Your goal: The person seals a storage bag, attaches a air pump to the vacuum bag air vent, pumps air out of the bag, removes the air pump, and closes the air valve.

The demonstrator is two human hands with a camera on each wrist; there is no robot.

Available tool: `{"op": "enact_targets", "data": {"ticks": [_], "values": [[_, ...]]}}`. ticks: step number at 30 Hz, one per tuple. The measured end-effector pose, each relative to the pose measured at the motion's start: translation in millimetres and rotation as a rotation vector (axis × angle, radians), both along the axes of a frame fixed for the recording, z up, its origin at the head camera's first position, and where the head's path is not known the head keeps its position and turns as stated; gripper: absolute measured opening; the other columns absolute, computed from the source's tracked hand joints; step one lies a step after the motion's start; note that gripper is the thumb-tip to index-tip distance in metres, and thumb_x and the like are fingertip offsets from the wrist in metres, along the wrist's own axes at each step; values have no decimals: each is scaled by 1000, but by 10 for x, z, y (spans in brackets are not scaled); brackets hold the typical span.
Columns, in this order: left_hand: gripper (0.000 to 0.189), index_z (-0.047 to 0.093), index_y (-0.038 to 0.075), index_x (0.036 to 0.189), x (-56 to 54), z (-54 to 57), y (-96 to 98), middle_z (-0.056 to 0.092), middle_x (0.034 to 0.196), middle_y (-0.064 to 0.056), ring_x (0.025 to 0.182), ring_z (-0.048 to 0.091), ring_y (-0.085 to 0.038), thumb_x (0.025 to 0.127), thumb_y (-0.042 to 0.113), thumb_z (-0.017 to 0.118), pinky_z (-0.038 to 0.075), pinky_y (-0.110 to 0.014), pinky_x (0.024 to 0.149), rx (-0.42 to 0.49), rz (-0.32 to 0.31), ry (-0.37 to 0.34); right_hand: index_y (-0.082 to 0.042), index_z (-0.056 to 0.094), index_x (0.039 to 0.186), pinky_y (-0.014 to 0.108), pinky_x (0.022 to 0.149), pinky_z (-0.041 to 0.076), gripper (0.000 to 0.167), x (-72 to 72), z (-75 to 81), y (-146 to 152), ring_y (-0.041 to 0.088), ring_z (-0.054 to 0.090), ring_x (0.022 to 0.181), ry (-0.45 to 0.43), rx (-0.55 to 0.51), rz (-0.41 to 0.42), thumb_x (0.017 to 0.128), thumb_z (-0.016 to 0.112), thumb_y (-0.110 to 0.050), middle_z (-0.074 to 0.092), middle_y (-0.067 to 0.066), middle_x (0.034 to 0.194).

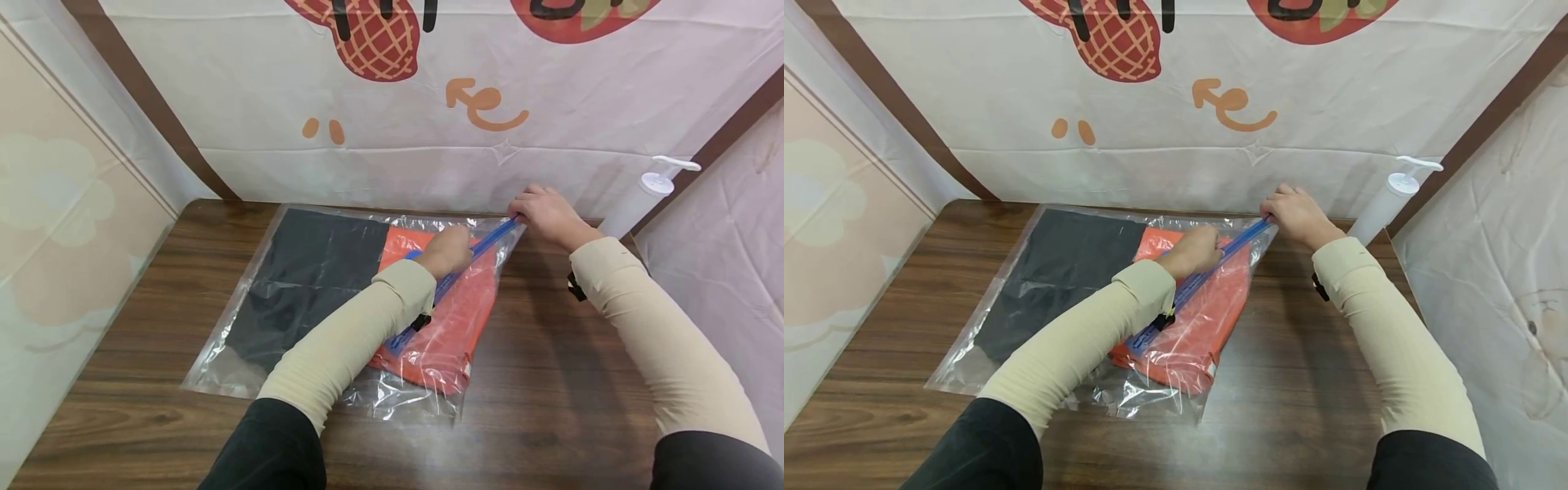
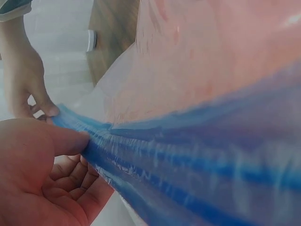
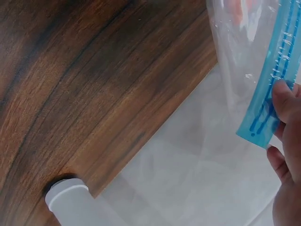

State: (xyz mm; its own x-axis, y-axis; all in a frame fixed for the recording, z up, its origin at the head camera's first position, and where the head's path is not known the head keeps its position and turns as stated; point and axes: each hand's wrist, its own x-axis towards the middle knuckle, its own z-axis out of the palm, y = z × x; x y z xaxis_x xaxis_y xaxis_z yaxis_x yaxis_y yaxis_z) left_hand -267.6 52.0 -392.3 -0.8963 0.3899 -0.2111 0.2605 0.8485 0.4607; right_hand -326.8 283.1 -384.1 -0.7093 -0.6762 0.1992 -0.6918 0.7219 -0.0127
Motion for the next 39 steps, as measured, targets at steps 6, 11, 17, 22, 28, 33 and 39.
{"op": "enact_targets", "data": {"ticks": [6, 11, 17, 22, 28, 33, 39], "values": [[40, 41, 15, 65, 7, 1, -6, 36, 61, 3, 56, 39, -12, 100, 13, 60, 38, -26, 54, 6, 2, -12, -8, 69, 91, 55, 85, 44, 12, 43, 1, -7, 37, 54, 102, -18, -13, -50, 85, 75, 1, 69, 12, 97], [35, 44, 15, 69, 5, 26, -65, 43, 67, 3, 62, 44, -13, 97, 13, 64, 42, -26, 57, 24, -16, -8, -2, 66, 110, 58, 94, 44, 29, 110, -3, -52, 42, 53, 111, -36, -38, -98, 85, 80, -6, 64, 20, 115], [17, 52, 10, 84, 21, 99, -157, 55, 79, -1, 67, 57, -13, 97, 6, 64, 53, -25, 61, 122, -30, -108, 12, 51, 118, 59, 92, 45, 33, 335, -7, -154, 46, 53, 106, -126, -221, -311, 91, 62, -3, 51, 31, 117], [19, 53, 8, 81, -20, 110, -185, 50, 72, 0, 60, 51, -11, 93, -4, 60, 49, -21, 56, 155, -31, -165, 13, 53, 105, 46, 72, 52, 24, 548, 47, -300, 42, 58, 87, -488, -357, -497, 98, 43, -7, 56, 23, 92], [10, 69, -3, 105, -20, 113, -194, 70, 92, -12, 71, 65, -17, 97, 4, 66, 56, -24, 63, 306, -21, -225, 9, 2, 157, 61, 101, 47, 71, 805, 153, -464, 56, 36, 138, -1193, -684, -596, 111, 25, -40, 24, 43, 151], [23, 70, -6, 118, 11, 163, -197, 73, 105, -19, 89, 71, -24, 103, 6, 59, 61, -31, 72, 435, -33, -363, -1, -13, 160, 64, 104, 43, 84, 867, 182, -521, 57, 27, 143, -1330, -848, -576, 106, 21, -58, 11, 41, 158], [33, 61, -6, 133, 46, 203, -176, 69, 120, -19, 99, 68, -25, 104, -2, 49, 60, -35, 80, 594, -72, -547, -2, -5, 161, 62, 105, 43, 86, 870, 165, -515, 56, 28, 143, -1355, -902, -570, 105, 21, -61, 15, 40, 159]]}}
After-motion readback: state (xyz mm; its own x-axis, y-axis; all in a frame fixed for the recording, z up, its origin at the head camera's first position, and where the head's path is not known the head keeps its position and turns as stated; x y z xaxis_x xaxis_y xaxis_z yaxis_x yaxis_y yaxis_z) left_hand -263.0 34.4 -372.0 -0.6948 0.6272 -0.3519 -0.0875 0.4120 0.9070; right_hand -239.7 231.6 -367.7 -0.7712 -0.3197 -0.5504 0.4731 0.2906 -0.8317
